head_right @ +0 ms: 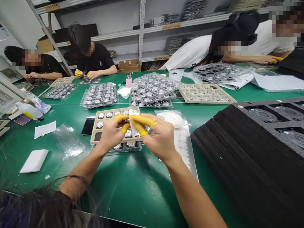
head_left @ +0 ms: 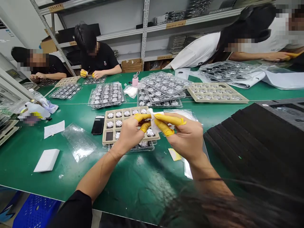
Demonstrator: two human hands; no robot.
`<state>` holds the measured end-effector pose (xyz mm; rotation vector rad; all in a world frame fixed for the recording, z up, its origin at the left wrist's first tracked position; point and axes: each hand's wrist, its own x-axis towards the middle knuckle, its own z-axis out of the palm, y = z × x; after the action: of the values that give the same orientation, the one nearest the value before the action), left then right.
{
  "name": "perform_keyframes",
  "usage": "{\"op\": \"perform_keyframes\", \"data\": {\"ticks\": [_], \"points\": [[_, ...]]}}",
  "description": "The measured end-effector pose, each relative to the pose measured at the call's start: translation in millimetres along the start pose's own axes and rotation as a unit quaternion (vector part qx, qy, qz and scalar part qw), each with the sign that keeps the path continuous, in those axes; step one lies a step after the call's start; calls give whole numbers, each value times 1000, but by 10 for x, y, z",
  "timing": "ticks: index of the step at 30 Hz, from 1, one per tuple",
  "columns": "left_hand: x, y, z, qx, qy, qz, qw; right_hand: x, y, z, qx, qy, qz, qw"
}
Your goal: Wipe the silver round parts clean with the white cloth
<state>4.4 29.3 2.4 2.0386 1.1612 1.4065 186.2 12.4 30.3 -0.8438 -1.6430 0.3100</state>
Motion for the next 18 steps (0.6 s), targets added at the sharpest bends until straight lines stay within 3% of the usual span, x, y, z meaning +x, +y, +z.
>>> {"op": "perform_keyframes", "data": {"ticks": [4, 8, 13, 18], "points": [[5, 100, 11, 24, 5, -8, 1000, -42, 36, 21, -36, 37, -95, 994], [23, 110, -1, 45, 25, 2, 999, -48, 95, -15, -99, 59, -139, 984], [-3, 112, -43, 109, 19, 70, 991, -38, 168, -10, -87, -10, -72, 994], [-46, 145, -68, 180, 1, 103, 978, -26, 190, -2, -90, -29, -67, 993]]}}
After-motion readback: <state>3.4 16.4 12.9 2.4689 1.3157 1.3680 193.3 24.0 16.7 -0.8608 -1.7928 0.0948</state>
